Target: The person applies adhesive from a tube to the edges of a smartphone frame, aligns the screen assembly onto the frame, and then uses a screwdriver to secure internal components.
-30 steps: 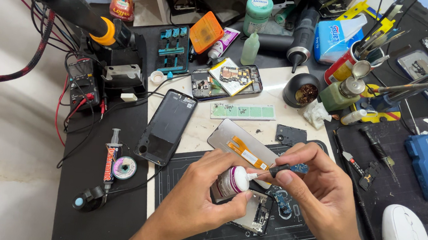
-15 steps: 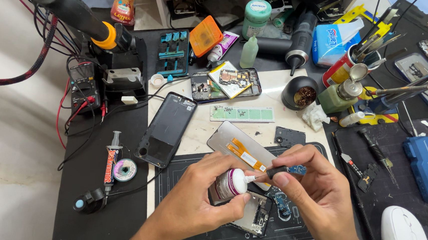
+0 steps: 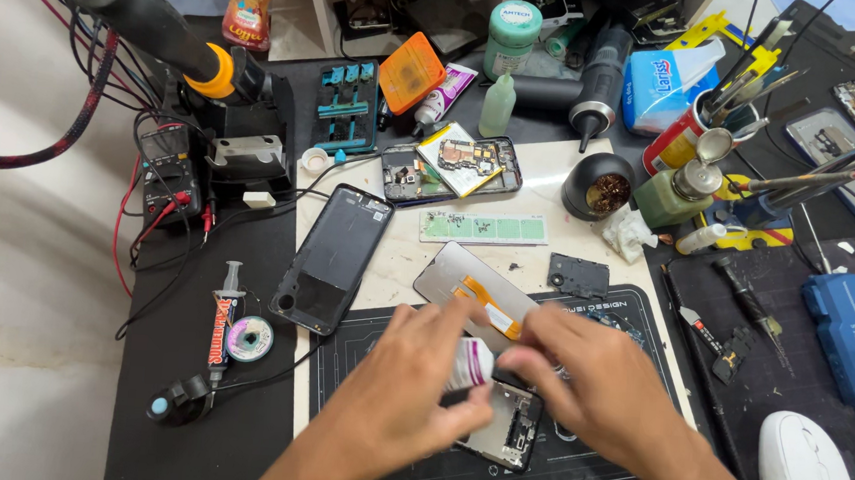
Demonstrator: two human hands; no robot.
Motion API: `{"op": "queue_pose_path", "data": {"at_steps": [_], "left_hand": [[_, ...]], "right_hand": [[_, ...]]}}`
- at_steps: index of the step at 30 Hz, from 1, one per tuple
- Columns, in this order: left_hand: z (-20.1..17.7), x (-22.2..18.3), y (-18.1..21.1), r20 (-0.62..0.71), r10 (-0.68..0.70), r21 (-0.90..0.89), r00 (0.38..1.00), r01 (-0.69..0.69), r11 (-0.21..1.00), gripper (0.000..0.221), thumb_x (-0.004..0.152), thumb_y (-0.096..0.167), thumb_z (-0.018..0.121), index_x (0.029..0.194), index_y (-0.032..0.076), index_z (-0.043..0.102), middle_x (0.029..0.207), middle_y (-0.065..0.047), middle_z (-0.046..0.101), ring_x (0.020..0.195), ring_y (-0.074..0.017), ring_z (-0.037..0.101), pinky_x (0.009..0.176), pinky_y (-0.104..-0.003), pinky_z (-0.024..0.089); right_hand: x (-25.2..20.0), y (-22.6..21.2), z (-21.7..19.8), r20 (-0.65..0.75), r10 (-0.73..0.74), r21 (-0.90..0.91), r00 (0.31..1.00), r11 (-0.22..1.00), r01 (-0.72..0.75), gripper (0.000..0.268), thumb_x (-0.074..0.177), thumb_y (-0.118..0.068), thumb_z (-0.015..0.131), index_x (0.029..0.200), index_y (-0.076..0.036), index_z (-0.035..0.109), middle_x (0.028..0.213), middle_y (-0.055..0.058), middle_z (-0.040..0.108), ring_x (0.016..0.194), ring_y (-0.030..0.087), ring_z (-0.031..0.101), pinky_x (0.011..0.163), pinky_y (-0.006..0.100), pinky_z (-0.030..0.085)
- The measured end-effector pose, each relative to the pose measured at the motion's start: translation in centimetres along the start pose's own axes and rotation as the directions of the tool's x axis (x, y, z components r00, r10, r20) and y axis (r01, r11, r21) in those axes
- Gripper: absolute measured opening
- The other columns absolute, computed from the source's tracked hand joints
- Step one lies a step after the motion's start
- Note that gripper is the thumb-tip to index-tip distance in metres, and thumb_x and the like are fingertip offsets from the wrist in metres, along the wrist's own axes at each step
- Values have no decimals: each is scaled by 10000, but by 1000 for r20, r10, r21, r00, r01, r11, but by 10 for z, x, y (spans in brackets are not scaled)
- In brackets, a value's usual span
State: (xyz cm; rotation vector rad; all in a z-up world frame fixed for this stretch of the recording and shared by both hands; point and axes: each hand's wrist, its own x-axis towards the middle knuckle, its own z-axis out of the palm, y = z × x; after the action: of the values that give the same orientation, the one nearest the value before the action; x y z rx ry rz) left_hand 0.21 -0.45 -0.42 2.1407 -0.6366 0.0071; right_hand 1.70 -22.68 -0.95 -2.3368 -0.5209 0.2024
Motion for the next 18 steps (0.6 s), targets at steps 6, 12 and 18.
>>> {"op": "queue_pose_path", "data": {"at_steps": [6,12,18], "left_hand": [[2,0,0,-36,119,55,992,-117,992,574,752,166,779,1230,17,499,1119,-215,668,1018,-412,595,903,-482,474],[1,6,-6,117,-223,-116,968,236,965,604,807,210,745,1305,51,442,987,-186,668,981,-351,640,870,-465,493],[5,-2,-10,42,149,77,988,-152,985,542,858,179,756,1292,56,454,1151,-185,653,1095,-370,591,980,-476,441]], "right_hand": [[-9,7,19,-14,-56,276,998,959,58,230,1060,-162,537,930,20,591,756,173,557,652,371,566,577,431,473],[-8,0,7,-108,-279,-69,954,960,273,162,970,-176,592,1019,-21,589,889,132,624,748,353,640,587,404,493],[-3,-1,11,-22,-67,279,998,958,70,223,1061,-178,532,956,8,595,754,78,489,666,241,528,596,331,425]]}}
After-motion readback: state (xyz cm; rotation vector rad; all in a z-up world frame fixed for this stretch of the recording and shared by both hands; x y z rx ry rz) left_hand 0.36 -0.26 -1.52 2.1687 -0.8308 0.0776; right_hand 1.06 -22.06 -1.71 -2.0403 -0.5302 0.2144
